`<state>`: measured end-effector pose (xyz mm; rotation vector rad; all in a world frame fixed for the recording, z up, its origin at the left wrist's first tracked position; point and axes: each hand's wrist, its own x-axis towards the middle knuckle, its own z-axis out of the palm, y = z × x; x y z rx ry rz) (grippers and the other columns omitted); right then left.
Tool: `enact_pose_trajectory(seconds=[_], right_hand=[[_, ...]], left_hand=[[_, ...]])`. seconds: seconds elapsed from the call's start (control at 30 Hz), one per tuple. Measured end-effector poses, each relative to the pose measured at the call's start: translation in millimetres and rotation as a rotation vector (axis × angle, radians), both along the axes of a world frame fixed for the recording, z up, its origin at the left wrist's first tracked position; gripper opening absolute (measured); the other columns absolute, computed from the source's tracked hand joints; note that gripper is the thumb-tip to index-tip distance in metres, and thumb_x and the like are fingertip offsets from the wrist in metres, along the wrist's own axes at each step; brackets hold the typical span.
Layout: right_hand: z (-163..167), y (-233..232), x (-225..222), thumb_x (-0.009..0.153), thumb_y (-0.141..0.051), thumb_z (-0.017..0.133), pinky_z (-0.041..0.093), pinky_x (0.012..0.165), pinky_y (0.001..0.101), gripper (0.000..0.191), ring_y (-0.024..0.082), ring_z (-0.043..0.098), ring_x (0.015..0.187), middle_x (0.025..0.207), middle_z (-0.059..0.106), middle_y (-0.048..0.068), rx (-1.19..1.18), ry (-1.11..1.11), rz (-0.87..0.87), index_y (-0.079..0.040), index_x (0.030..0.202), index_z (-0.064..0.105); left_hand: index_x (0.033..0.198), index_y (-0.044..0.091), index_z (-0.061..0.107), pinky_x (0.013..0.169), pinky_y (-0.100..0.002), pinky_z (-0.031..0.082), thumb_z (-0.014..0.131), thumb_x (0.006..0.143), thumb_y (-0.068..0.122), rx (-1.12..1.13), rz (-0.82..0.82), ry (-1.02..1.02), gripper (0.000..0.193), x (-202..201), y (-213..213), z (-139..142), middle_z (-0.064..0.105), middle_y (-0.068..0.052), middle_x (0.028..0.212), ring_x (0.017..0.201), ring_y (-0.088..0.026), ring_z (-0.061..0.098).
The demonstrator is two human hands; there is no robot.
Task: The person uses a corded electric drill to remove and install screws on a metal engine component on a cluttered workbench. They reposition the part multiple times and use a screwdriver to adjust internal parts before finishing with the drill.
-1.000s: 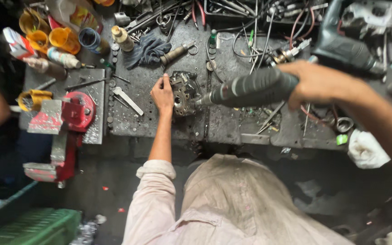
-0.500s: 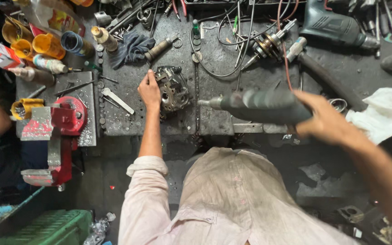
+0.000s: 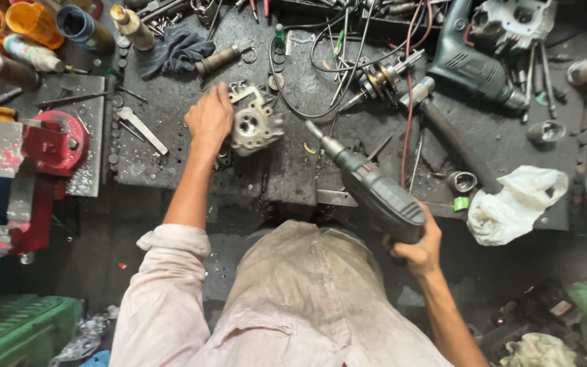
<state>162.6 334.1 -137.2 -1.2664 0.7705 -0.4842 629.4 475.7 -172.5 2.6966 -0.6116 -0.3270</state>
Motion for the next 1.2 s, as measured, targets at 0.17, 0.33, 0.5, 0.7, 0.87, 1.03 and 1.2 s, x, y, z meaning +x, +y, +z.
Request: enact_pose_trajectory(seconds=[0.17,0.33,0.5,0.7,0.87,1.03,1.2], right_hand=[[11.8,-1.4,59.6,0.056,0.010,0.071,0.052,0.089,0.0372,0.091,0.033,0.069,0.101,0.117,0.066,0.024,-0.667,0.035,0.158,0.002,0.144,0.050],[10.7,1.3,137.4,0.063,0.004,0.071,0.057,0.085,0.0299,0.087,0.018,0.075,0.095,0.109,0.077,0.013,-0.682,0.140,0.301,-0.014,0.147,0.053],[15.1,13.8,215.6,0.067,-0.003,0.079,0.057,0.083,0.0392,0.082,0.032,0.072,0.098,0.112,0.073,0.016,-1.117,-0.022,0.487,-0.018,0.144,0.054],[30.0,33.0,256.3,0.059,-0.008,0.076,0.049,0.068,0.0421,0.095,0.029,0.062,0.078,0.084,0.060,0.008,-1.550,0.146,0.726,-0.026,0.149,0.054],[26.3,44.0,260.2,0.055,-0.009,0.075,0.045,0.064,0.0408,0.102,0.027,0.060,0.076,0.084,0.059,0.007,-1.651,0.089,0.716,-0.026,0.152,0.050],[22.8,49.7,255.4,0.053,-0.010,0.076,0.045,0.063,0.0407,0.104,0.027,0.059,0.075,0.081,0.056,0.007,-1.631,0.160,0.703,-0.024,0.153,0.050],[19.4,53.0,241.7,0.060,-0.016,0.081,0.044,0.063,0.0427,0.094,0.028,0.056,0.073,0.080,0.053,0.009,-1.514,0.105,0.626,-0.021,0.149,0.052]], left_hand=[[0.122,0.003,0.063,0.095,-0.060,0.048,0.029,0.110,0.049,-0.116,-0.011,0.069,0.058,-28.9,23.5,9.8,0.069,-0.032,0.111,0.104,-0.054,0.064],[0.141,0.006,0.056,0.106,-0.050,0.041,0.032,0.105,0.051,-0.375,0.184,0.296,0.063,-46.8,60.7,-11.1,0.061,-0.030,0.132,0.126,-0.048,0.053],[0.144,0.000,0.053,0.116,-0.037,0.038,0.036,0.106,0.054,-0.750,0.275,0.443,0.068,-61.0,74.6,-25.5,0.059,-0.021,0.147,0.141,-0.031,0.053],[0.156,0.005,0.040,0.118,-0.036,0.030,0.059,0.101,0.043,-0.923,0.399,0.542,0.070,-104.2,98.4,-23.0,0.045,-0.015,0.159,0.146,-0.026,0.040],[0.158,0.007,0.031,0.109,-0.034,0.044,0.076,0.086,0.018,-1.126,0.384,0.629,0.085,-150.8,119.3,-33.1,0.051,-0.017,0.150,0.131,-0.023,0.054],[0.157,0.008,0.038,0.092,-0.029,0.055,0.076,0.088,0.008,-1.154,0.455,0.622,0.078,-166.4,125.0,-65.3,0.067,-0.019,0.127,0.106,-0.018,0.067],[0.142,0.011,0.062,0.083,-0.027,0.056,0.076,0.088,0.005,-0.960,0.499,0.459,0.056,-155.0,122.9,-75.1,0.077,-0.010,0.113,0.094,-0.013,0.070]])
